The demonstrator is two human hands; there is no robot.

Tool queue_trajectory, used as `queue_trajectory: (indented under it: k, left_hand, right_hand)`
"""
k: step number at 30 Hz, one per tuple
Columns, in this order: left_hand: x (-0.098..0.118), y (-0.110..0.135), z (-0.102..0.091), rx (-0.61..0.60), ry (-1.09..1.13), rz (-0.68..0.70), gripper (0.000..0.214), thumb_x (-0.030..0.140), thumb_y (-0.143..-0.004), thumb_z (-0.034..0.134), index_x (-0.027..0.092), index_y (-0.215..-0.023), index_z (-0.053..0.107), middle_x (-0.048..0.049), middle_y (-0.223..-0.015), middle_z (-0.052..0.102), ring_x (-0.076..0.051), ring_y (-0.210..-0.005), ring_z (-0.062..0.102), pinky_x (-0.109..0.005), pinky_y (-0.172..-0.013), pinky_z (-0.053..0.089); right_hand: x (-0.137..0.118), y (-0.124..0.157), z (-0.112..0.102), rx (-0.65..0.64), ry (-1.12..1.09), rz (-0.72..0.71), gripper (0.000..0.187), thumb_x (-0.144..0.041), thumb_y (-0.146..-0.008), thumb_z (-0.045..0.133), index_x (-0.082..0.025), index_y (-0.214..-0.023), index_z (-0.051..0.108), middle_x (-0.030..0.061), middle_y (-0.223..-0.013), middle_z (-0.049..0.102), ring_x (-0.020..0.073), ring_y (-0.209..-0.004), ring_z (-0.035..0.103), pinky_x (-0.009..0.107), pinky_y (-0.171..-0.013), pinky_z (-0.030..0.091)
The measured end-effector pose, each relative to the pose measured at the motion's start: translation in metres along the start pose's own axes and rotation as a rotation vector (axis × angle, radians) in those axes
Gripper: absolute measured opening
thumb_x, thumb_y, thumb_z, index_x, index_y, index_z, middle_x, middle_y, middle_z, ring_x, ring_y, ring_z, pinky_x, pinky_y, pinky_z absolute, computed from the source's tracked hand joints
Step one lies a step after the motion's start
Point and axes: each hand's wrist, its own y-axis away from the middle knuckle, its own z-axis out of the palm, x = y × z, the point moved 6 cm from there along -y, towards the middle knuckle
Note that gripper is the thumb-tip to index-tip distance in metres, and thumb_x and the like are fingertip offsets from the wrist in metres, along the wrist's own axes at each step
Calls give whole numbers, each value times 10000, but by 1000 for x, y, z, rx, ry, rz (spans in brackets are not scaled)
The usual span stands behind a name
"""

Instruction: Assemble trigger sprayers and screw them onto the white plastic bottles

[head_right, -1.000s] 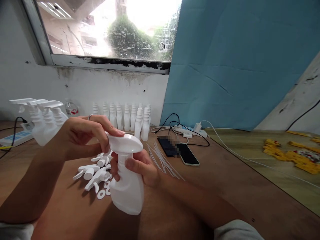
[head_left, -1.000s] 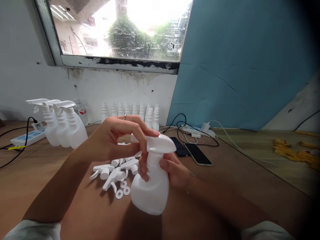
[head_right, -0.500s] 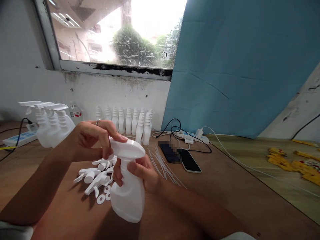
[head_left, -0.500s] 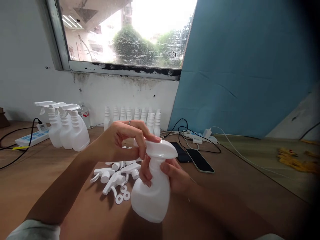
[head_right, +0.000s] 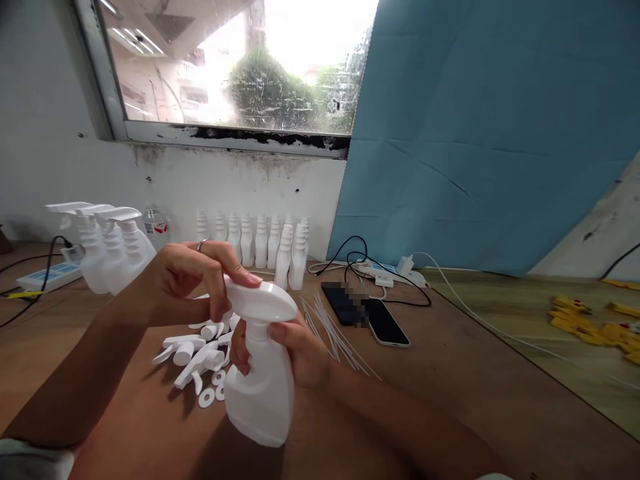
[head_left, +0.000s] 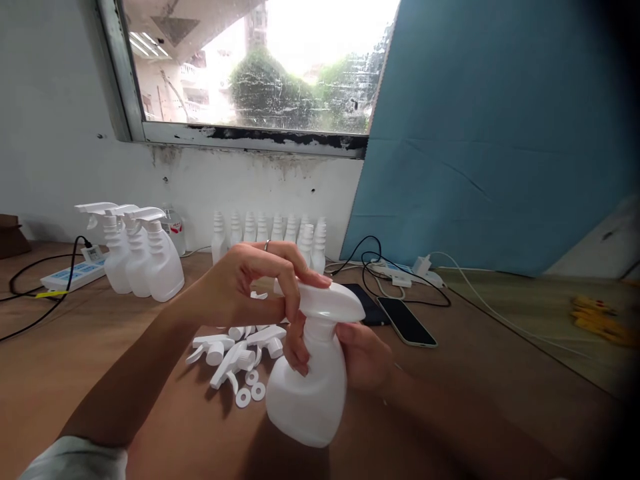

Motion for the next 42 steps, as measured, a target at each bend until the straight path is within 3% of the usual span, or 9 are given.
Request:
queue_trajectory:
  k: [4,8,12,16,21,23,28,37,42]
  left_hand:
    - [0,0,1,-2,2,-15,205,-18,-721,663,181,-676,685,-52,-954,671,-175,-875,682,-240,-695,564]
    - [1,0,1,-11,4,-25,234,-46,-727,625,176,-681,681,-55,-967,663,-190,-925,680,-267,-761,568]
    - [-1,0,1,-17,-6,-29,247,-61,-721,615,176,-688,680,-51,-986,666,-175,-903,677,-262,-758,566]
    - [-3,1,0,-7,-23,-25,261,-77,-707,623,177,-684,678,-45,-981,667,-159,-873,675,-248,-736,565]
    - [-2,1,2,-9,-27,-15,228,-49,-720,649,173,-673,675,-49,-977,664,-167,-889,676,-248,-740,567]
    - [-2,1,2,-9,-27,-15,219,-37,-733,646,172,-676,675,-50,-985,664,-158,-867,677,-244,-732,566]
    - [-2,1,0,-18,-35,15,215,-39,-718,654,171,-678,679,-62,-974,669,-181,-875,680,-269,-739,574]
    - [-3,0,2,-13,-46,20,187,8,-748,671,184,-684,673,-53,-965,663,-171,-902,667,-254,-751,575]
    - [-3,-1,3,-31,-42,20,203,-2,-741,659,194,-688,674,-38,-976,662,-166,-906,662,-267,-798,567]
  right_hand:
    - [1,0,0,1,125,44,271,-373,-831,611,-114,-769,557,26,-619,505,115,-550,476,274,-567,387]
    - [0,0,1,-17,12,36,368,-477,-837,551,-108,-851,552,43,-660,519,132,-576,491,298,-589,398]
    - [-1,0,0,25,60,10,233,-315,-826,616,-115,-926,548,19,-635,530,119,-552,499,274,-571,394]
    - [1,2,1,2,-34,7,345,-425,-833,564,-99,-945,572,48,-684,551,132,-584,508,297,-590,403]
    - [5,6,-7,36,37,-32,233,-286,-850,594,-120,-1009,557,37,-677,555,131,-577,525,307,-603,415]
    - [5,5,-7,23,30,-31,264,-316,-852,597,-125,-1027,546,32,-668,547,132,-570,522,303,-591,413]
    - [-1,3,1,-28,-62,-12,374,-459,-850,522,-104,-962,555,79,-730,559,158,-624,528,317,-596,414]
    - [5,8,-5,14,-16,-33,284,-377,-876,556,-119,-989,524,32,-710,487,126,-585,486,306,-583,385]
    - [2,6,-1,-12,10,12,240,-347,-856,576,-115,-814,533,16,-668,466,111,-567,471,272,-557,353]
